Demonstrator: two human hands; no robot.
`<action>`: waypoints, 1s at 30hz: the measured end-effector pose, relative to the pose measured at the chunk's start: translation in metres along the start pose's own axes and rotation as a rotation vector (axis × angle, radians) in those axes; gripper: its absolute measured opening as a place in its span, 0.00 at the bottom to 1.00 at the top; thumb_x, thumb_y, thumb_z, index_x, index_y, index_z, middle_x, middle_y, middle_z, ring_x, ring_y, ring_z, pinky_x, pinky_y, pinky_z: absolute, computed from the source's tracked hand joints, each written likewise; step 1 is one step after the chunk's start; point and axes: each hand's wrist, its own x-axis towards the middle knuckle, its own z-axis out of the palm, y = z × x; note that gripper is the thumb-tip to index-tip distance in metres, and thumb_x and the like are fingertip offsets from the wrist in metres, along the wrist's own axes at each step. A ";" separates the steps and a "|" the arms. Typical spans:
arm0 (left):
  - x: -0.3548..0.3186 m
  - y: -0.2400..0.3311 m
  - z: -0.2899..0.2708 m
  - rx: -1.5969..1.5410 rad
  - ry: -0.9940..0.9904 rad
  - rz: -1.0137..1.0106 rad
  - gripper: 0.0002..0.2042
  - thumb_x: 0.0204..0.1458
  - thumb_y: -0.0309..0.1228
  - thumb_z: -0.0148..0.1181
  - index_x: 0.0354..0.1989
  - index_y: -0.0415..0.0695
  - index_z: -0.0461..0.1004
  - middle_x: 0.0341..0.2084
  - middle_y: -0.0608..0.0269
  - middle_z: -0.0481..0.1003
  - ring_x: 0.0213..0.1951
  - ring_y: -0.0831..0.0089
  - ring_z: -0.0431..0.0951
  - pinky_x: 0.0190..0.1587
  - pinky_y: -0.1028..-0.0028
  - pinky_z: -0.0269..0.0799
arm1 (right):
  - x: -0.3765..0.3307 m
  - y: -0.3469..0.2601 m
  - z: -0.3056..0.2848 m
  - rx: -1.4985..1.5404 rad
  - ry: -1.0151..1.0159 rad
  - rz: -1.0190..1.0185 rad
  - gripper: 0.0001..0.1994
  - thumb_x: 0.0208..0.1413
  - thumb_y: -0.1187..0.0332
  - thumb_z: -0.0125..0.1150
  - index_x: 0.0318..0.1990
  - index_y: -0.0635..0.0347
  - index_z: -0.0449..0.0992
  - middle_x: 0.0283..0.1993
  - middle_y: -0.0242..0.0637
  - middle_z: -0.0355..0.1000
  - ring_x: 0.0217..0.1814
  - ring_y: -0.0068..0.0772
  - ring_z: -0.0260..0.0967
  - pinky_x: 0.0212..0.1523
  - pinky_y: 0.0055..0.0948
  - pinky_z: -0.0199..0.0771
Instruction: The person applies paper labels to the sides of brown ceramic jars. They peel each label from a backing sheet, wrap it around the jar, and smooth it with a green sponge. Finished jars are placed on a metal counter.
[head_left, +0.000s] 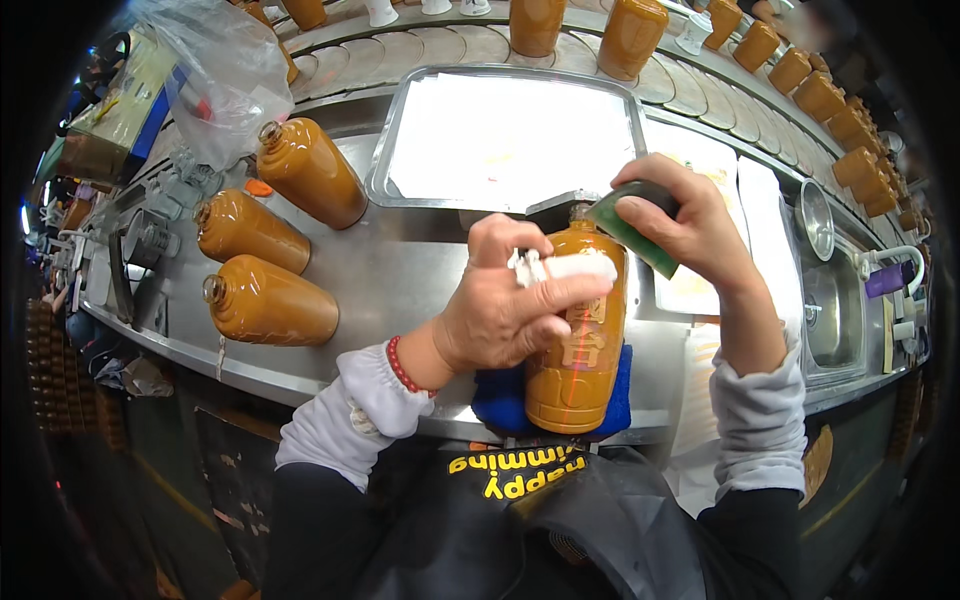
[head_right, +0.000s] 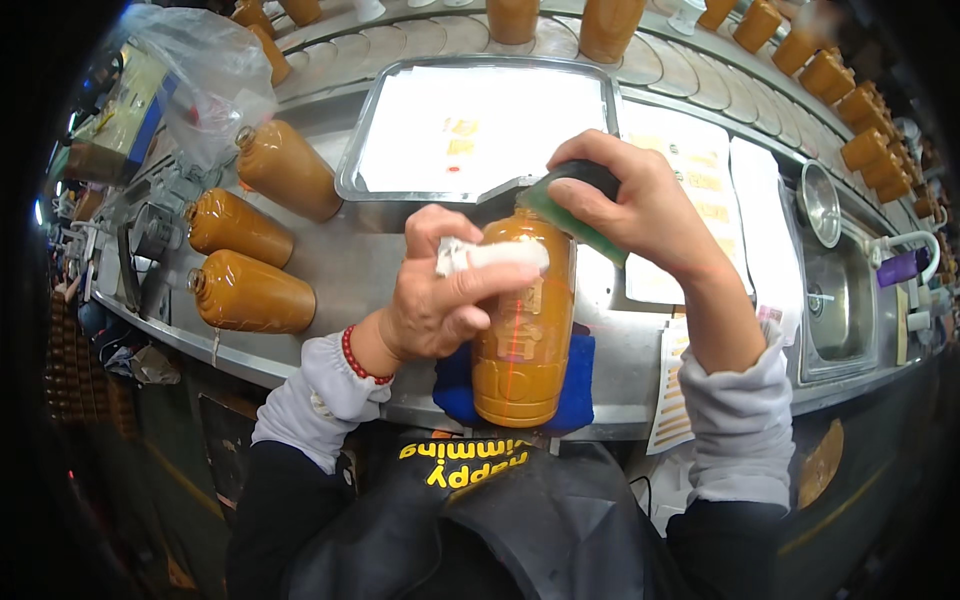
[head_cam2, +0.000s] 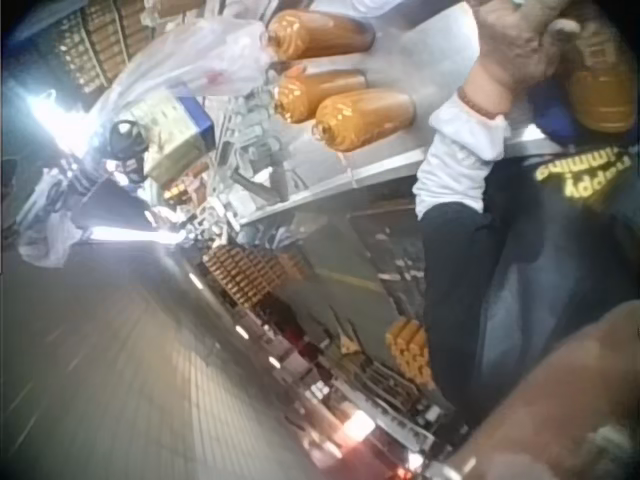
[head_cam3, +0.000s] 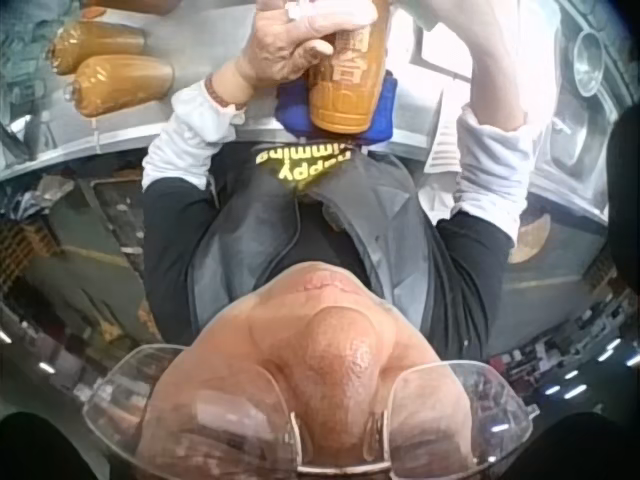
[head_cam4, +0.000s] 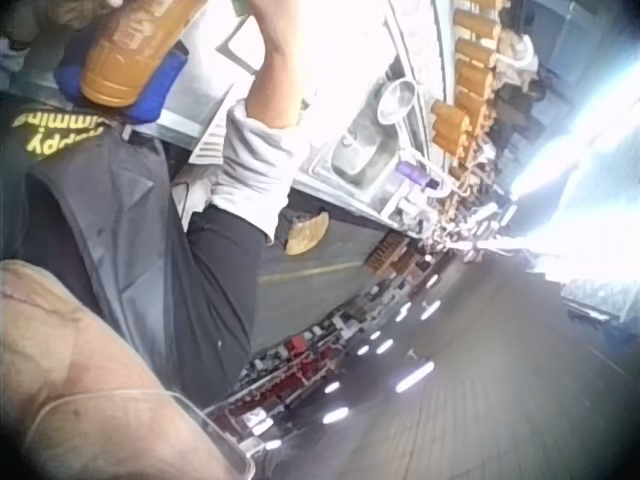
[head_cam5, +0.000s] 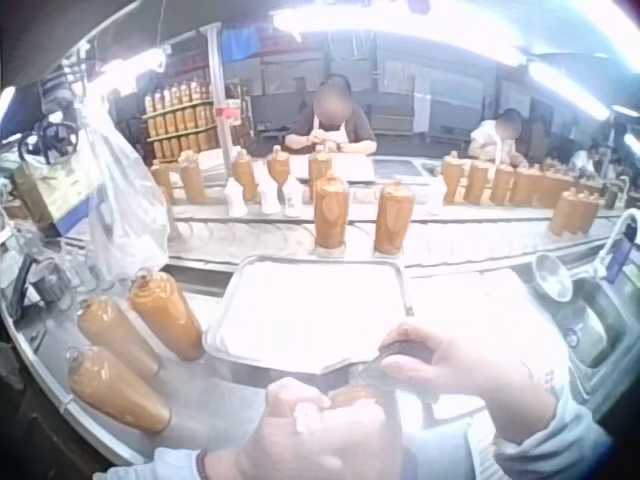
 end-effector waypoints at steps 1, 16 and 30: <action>0.005 -0.002 -0.001 -0.055 -0.004 -0.042 0.23 0.65 0.56 0.49 0.54 0.58 0.82 0.46 0.70 0.71 0.48 0.65 0.62 0.57 0.64 0.57 | -0.010 0.002 0.000 0.057 0.044 0.069 0.11 0.61 0.66 0.65 0.47 0.61 0.77 0.39 0.30 0.74 0.40 0.21 0.71 0.43 0.22 0.71; -0.041 0.049 0.010 0.247 0.123 -0.118 0.26 0.67 0.53 0.46 0.55 0.45 0.81 0.49 0.59 0.77 0.52 0.61 0.64 0.58 0.61 0.60 | -0.046 -0.034 0.031 -0.509 0.236 -0.525 0.12 0.46 0.72 0.70 0.41 0.53 0.80 0.34 0.31 0.70 0.36 0.32 0.68 0.43 0.36 0.63; -0.044 0.061 0.014 0.330 0.015 -0.085 0.28 0.67 0.57 0.41 0.60 0.53 0.78 0.56 0.70 0.72 0.56 0.64 0.62 0.62 0.57 0.53 | -0.096 -0.037 0.073 0.492 0.400 0.263 0.10 0.65 0.68 0.62 0.47 0.64 0.73 0.37 0.29 0.76 0.38 0.15 0.70 0.38 0.17 0.72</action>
